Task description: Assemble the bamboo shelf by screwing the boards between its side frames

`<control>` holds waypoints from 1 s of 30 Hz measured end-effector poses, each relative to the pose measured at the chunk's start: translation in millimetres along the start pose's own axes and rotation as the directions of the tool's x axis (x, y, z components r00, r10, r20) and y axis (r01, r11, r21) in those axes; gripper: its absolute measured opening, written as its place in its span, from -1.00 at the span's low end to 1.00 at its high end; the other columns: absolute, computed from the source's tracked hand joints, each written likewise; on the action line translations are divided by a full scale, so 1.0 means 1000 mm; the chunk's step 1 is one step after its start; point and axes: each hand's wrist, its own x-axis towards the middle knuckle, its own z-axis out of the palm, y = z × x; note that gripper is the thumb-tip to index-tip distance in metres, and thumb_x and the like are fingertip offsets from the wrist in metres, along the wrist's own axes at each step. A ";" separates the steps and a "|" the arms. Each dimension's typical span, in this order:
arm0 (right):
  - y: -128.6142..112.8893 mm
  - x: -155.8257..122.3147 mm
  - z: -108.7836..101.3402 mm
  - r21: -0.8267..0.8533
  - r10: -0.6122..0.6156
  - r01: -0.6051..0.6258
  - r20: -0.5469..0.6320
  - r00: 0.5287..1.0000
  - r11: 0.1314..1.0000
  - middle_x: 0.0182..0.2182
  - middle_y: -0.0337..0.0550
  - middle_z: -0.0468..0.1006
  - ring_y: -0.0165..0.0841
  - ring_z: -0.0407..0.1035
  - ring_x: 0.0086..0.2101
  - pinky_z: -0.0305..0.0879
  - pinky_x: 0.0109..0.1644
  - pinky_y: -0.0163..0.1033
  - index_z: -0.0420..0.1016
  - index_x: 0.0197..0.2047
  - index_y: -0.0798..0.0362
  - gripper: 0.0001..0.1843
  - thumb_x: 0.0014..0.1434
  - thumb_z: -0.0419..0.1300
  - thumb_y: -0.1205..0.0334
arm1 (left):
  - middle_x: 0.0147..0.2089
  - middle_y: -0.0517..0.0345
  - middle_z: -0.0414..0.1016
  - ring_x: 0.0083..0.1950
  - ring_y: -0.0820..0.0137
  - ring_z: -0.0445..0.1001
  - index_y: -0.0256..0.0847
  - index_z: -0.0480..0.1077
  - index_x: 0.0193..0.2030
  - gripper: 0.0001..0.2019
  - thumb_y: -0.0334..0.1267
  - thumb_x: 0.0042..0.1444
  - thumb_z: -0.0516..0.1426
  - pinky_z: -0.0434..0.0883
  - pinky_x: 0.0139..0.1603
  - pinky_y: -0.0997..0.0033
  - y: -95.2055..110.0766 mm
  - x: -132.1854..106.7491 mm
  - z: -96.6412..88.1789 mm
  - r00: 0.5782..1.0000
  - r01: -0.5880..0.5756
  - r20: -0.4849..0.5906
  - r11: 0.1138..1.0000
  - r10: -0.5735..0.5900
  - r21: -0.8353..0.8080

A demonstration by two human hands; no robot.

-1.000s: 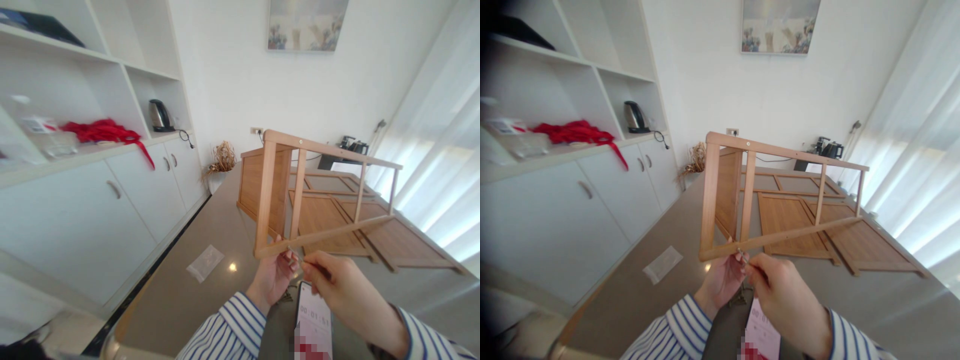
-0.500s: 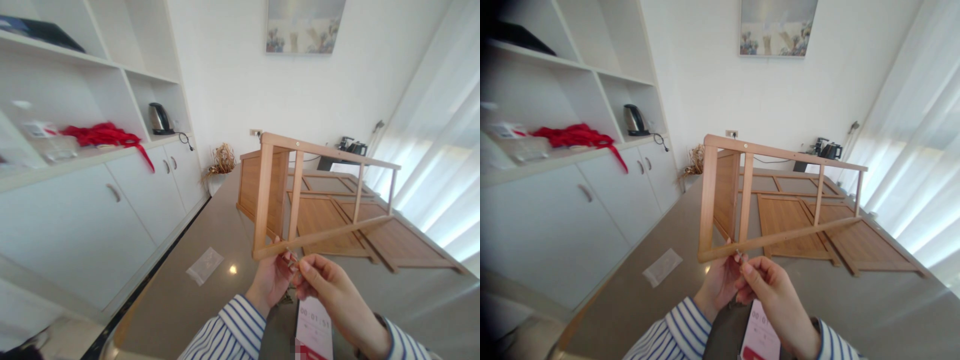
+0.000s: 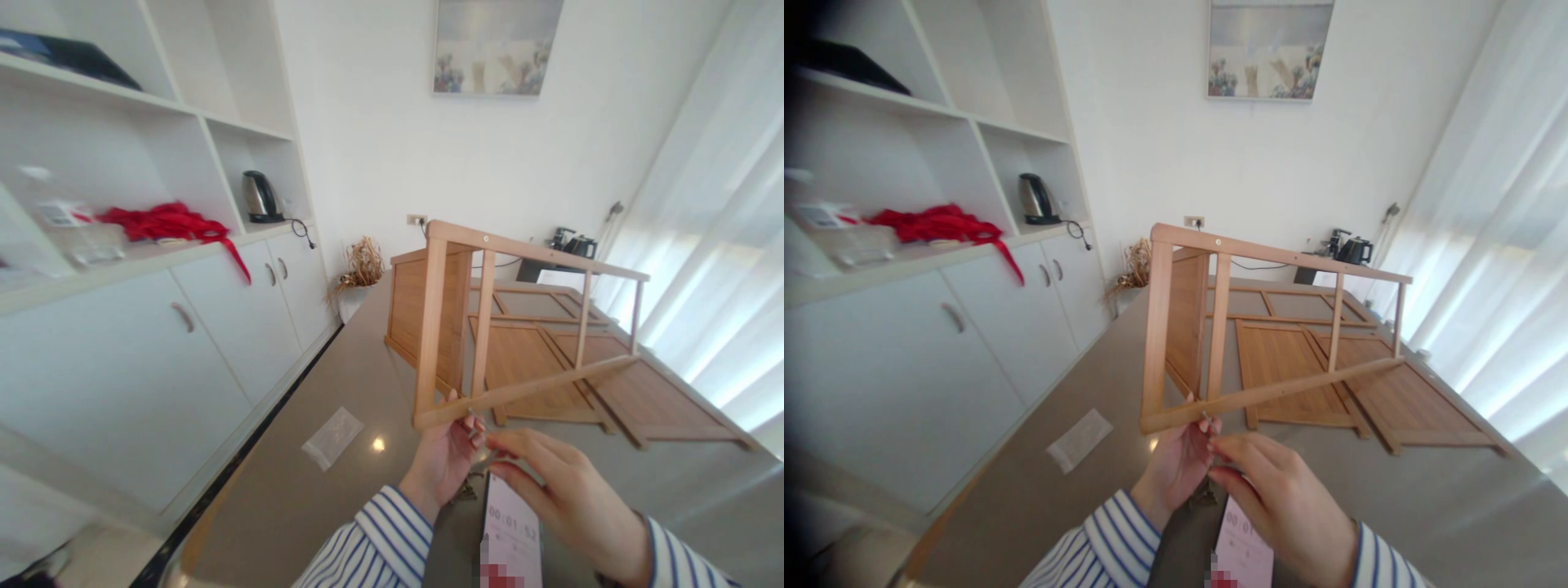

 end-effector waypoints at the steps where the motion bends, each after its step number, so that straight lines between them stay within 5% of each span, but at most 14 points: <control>1: 0.001 0.002 -0.004 -0.087 -0.084 0.085 0.008 0.996 0.993 -0.23 -0.11 0.58 -0.36 0.47 -0.26 0.39 -0.19 -0.28 0.40 -0.05 0.06 -0.82 0.28 0.09 0.29 | -0.53 0.23 0.34 -0.43 0.50 0.37 -0.29 0.34 -0.47 -0.76 -0.23 0.00 0.29 0.24 -0.46 0.55 0.000 0.000 0.000 1.000 -0.005 0.000 1.000 0.005 -0.006; 6: -0.003 0.018 -0.024 -0.438 -0.355 0.368 0.114 0.928 0.820 -0.25 -0.03 0.57 -0.27 0.44 -0.26 0.32 -0.19 -0.13 0.46 -0.14 0.16 -0.84 0.26 0.11 0.30 | -0.52 0.22 0.33 -0.42 0.50 0.37 -0.31 0.34 -0.48 -0.76 -0.26 -0.02 0.30 0.24 -0.46 0.54 0.001 -0.001 0.002 1.000 0.018 0.022 1.000 -0.018 -0.024; 13: -0.013 0.024 -0.028 -0.598 -0.364 0.408 0.201 0.910 0.690 -0.35 -0.04 0.53 -0.26 0.38 -0.37 0.20 -0.27 -0.10 0.47 -0.30 0.14 -0.80 0.27 0.03 0.38 | -0.51 0.20 0.34 -0.41 0.50 0.37 -0.33 0.32 -0.52 -0.73 -0.24 0.02 0.28 0.26 -0.45 0.54 0.000 -0.001 0.001 0.999 0.035 0.012 0.999 -0.035 -0.031; 18: -0.007 0.018 -0.012 -0.441 -0.167 0.169 0.044 0.985 0.881 -0.52 -0.16 0.40 -0.35 0.27 -0.48 0.10 -0.39 -0.22 0.37 -0.44 0.09 -0.73 0.29 0.00 0.34 | -0.51 0.23 0.36 -0.41 0.50 0.39 -0.29 0.36 -0.45 -0.76 -0.20 0.00 0.29 0.25 -0.45 0.55 0.000 -0.003 -0.001 0.999 0.020 0.042 0.999 -0.018 -0.044; 20: -0.004 0.015 -0.004 -0.255 0.042 -0.047 -0.026 0.999 0.966 -0.56 -0.21 0.35 -0.41 0.22 -0.52 0.07 -0.43 -0.26 0.32 -0.48 0.07 -0.69 0.31 -0.01 0.25 | -0.51 0.23 0.36 -0.42 0.50 0.39 -0.29 0.36 -0.44 -0.76 -0.17 0.01 0.28 0.24 -0.46 0.55 0.000 -0.003 0.000 0.999 0.007 0.047 0.999 -0.006 -0.034; 22: -0.003 0.012 0.003 -0.001 0.321 -0.321 -0.033 0.946 0.947 -0.59 -0.24 0.31 -0.44 0.18 -0.56 0.05 -0.48 -0.30 0.31 -0.49 0.06 -0.64 0.31 -0.01 0.11 | -0.52 0.23 0.36 -0.43 0.51 0.39 -0.29 0.36 -0.44 -0.75 -0.17 0.03 0.27 0.24 -0.46 0.54 0.000 -0.003 0.001 0.999 -0.003 0.054 1.000 0.004 -0.021; 25: -0.003 0.011 0.013 0.430 0.610 -0.578 0.075 0.789 0.694 -0.64 -0.28 0.28 -0.46 0.16 -0.60 0.05 -0.53 -0.33 0.31 -0.51 0.07 -0.55 0.24 0.03 -0.11 | -0.52 0.24 0.35 -0.44 0.52 0.38 -0.29 0.35 -0.44 -0.74 -0.15 0.05 0.26 0.25 -0.45 0.53 0.000 -0.003 0.001 0.998 -0.001 0.055 1.000 0.002 -0.008; 30: -0.012 0.011 0.023 0.839 0.709 -0.535 0.317 0.630 0.101 -0.56 -0.25 0.39 -0.51 0.19 -0.60 0.10 -0.53 -0.37 0.35 -0.46 0.10 -0.59 0.04 0.26 -0.11 | -0.51 0.26 0.34 -0.45 0.52 0.37 -0.28 0.33 -0.43 -0.74 -0.14 0.04 0.26 0.27 -0.43 0.53 -0.001 -0.003 -0.001 1.000 -0.002 0.017 1.000 0.002 0.012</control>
